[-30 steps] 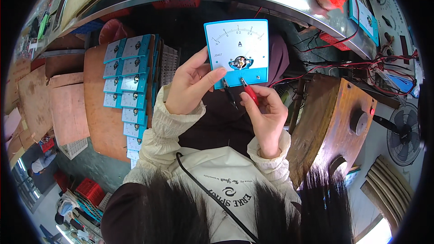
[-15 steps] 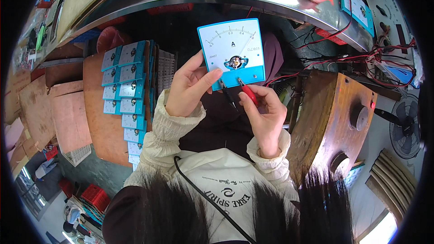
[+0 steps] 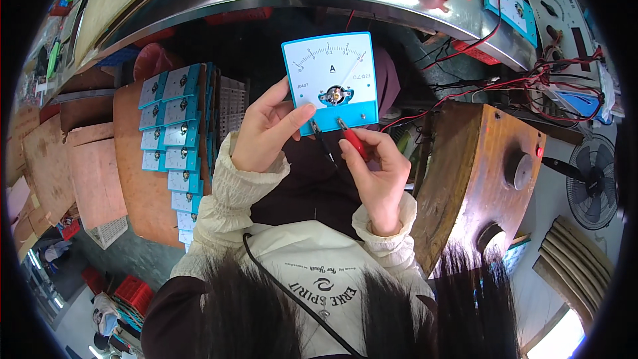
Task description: The person tests analog meters by attaching electrical test leads to their terminals, places them against a machine on a wooden bench, and stacks the meters on the worktable.
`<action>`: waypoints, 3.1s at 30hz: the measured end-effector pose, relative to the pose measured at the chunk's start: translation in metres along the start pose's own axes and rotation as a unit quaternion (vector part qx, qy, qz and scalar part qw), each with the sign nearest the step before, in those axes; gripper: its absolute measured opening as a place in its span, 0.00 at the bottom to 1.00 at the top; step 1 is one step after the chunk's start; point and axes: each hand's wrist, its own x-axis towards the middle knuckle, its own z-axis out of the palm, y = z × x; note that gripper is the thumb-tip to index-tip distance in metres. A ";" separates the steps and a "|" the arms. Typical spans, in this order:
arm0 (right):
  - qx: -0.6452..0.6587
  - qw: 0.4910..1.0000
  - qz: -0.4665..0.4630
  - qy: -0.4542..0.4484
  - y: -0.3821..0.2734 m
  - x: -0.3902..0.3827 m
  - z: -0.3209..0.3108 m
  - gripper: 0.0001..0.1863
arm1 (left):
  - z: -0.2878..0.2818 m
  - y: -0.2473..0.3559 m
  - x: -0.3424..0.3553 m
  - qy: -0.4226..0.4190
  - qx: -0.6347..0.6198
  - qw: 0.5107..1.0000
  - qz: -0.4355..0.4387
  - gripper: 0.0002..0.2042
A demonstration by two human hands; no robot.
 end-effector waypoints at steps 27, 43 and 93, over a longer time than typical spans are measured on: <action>-0.123 0.971 -0.202 -0.028 -0.035 -0.002 0.054 0.11 | -0.022 -0.002 -0.041 0.182 -0.170 0.959 0.133 0.25; -0.227 0.964 0.003 -0.138 0.022 0.029 0.029 0.09 | -0.347 -0.205 -0.284 0.729 0.212 0.643 -0.098 0.16; -0.103 0.976 -0.194 0.004 -0.020 0.019 0.007 0.13 | -0.034 0.052 -0.002 0.069 -0.106 0.983 0.131 0.23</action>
